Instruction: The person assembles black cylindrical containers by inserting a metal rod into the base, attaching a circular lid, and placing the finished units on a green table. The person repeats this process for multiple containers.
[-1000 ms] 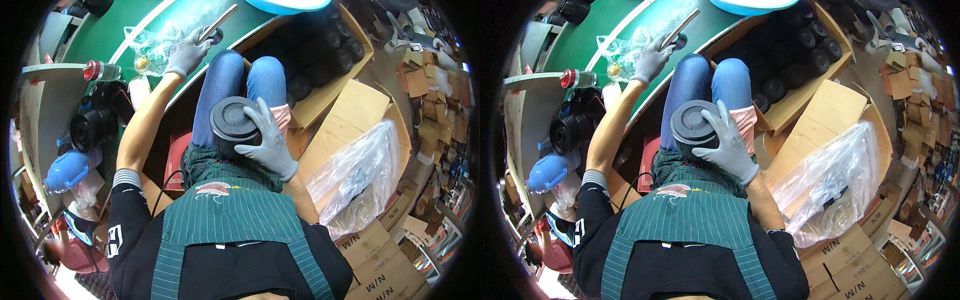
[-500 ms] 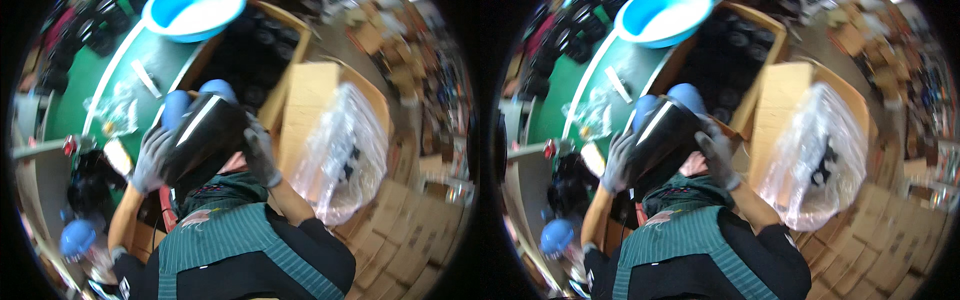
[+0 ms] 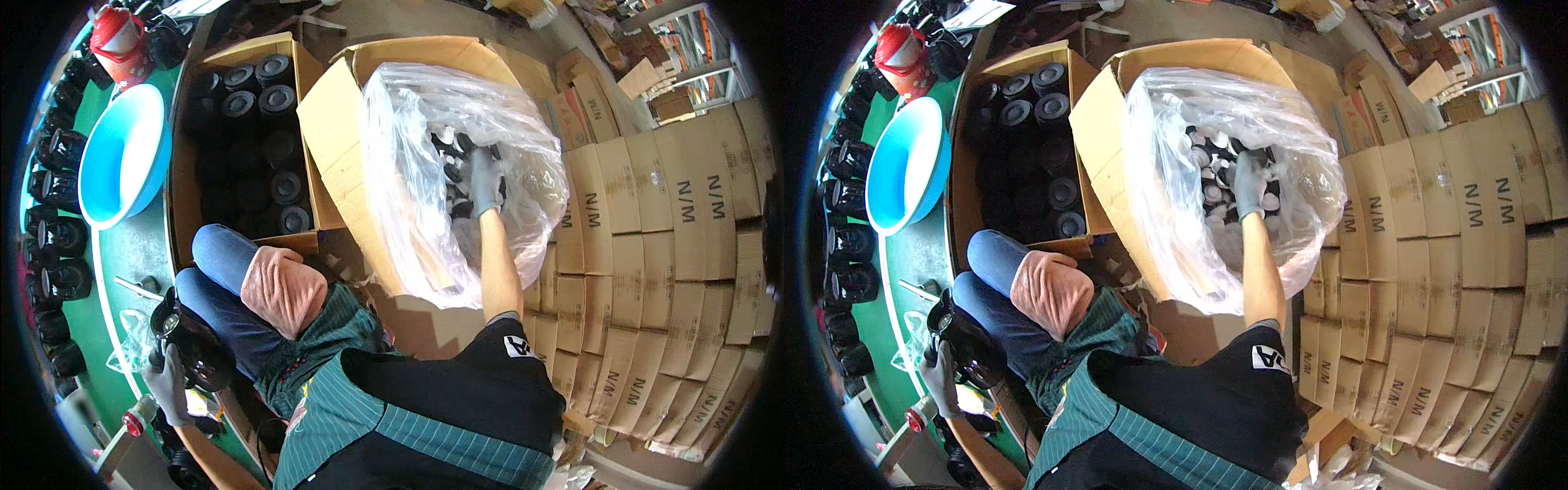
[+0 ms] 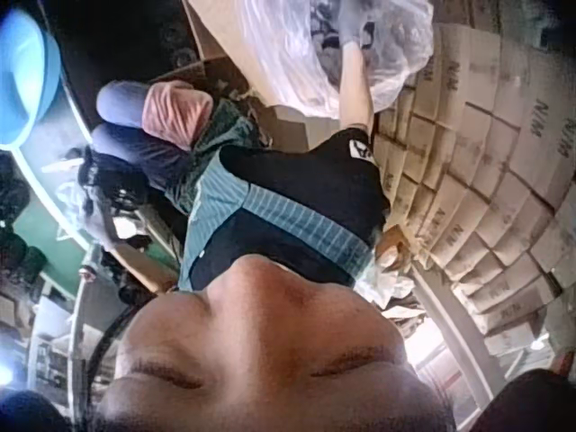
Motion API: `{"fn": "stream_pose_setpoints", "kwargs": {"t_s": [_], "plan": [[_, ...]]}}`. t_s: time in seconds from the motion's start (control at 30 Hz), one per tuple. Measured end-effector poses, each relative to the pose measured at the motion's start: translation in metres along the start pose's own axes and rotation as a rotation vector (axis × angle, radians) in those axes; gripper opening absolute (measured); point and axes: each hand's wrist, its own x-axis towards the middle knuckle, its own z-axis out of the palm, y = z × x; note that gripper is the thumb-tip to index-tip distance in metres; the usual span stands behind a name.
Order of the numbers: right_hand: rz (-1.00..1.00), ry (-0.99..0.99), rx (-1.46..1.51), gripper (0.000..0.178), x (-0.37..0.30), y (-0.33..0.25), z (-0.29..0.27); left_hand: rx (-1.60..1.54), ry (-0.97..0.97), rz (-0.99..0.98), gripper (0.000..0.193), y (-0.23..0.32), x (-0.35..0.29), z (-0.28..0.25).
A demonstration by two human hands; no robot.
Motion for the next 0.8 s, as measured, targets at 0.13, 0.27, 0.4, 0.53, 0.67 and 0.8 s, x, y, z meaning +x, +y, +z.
{"fn": "stream_pose_setpoints", "kwargs": {"t_s": [0.13,0.27,0.4,0.53,0.67,0.8], "plan": [[0.138,-0.479,-0.581,0.072,0.044,0.142,0.053,0.022,-0.049,-0.028,0.017,-0.002,0.02,0.005],[0.225,-0.449,-0.557,0.07,0.019,0.117,0.096,-0.012,0.038,-0.01,0.015,-0.015,0.002,-0.017],[0.167,-0.442,-0.571,0.068,0.004,0.099,0.101,-0.047,0.12,0.0,0.013,-0.014,-0.029,-0.016],[-0.061,-0.257,-0.5,0.066,-0.002,0.123,0.114,-0.085,0.108,0.01,0.012,-0.007,-0.036,-0.011],[-0.174,-0.266,-0.518,0.064,0.014,0.121,0.161,-0.116,0.271,0.057,0.015,-0.013,-0.048,-0.006],[-0.03,-0.316,-0.554,0.062,0.016,0.123,0.151,-0.039,0.046,0.044,0.011,0.039,-0.027,0.041]]}}
